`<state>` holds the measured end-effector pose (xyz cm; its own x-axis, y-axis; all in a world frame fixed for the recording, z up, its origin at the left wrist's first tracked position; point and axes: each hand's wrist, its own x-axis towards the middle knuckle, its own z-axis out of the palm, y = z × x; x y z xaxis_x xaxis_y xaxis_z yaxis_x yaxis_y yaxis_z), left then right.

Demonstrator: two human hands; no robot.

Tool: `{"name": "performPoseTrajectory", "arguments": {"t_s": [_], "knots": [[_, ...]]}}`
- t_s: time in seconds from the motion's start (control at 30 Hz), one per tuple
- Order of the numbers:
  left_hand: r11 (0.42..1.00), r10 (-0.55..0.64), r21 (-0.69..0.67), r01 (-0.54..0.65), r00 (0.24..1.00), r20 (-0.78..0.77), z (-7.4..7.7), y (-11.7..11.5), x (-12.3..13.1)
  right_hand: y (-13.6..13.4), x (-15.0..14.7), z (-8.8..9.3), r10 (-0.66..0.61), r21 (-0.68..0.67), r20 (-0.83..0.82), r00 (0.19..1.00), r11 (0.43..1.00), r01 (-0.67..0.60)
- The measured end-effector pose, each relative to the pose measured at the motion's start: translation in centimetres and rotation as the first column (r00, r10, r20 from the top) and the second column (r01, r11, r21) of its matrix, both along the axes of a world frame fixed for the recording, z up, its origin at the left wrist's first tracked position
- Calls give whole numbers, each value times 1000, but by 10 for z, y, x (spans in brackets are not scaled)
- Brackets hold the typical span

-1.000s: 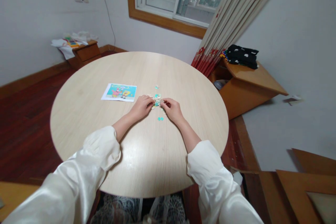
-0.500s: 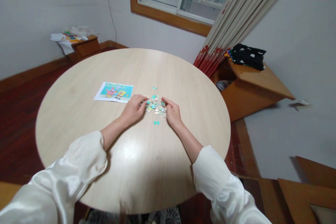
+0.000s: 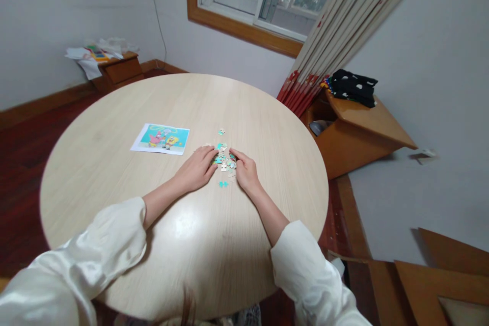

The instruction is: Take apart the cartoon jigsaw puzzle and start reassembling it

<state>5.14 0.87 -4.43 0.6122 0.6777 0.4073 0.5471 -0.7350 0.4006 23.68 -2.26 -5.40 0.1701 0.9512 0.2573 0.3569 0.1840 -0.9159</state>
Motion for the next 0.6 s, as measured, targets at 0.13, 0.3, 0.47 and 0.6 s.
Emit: {"name": "performPoseTrajectory", "arguments": {"t_s": [0.13, 0.3, 0.47, 0.6], "knots": [[999, 1, 46, 2, 998, -69, 1, -3, 4, -1, 2, 0, -2, 7, 13, 1000, 1000, 2], [999, 0, 50, 4, 997, -77, 5, -7, 6, -3, 5, -1, -26, 16, -6, 1000, 1000, 26], [999, -6, 42, 8, 998, -61, 7, -10, 7, -5, 6, -1, -43, 11, -25, 999, 999, 43], [999, 33, 40, -31, 997, -71, 8, -13, 6, -6, 6, -1, -38, -1, -28, 999, 999, 38]]}}
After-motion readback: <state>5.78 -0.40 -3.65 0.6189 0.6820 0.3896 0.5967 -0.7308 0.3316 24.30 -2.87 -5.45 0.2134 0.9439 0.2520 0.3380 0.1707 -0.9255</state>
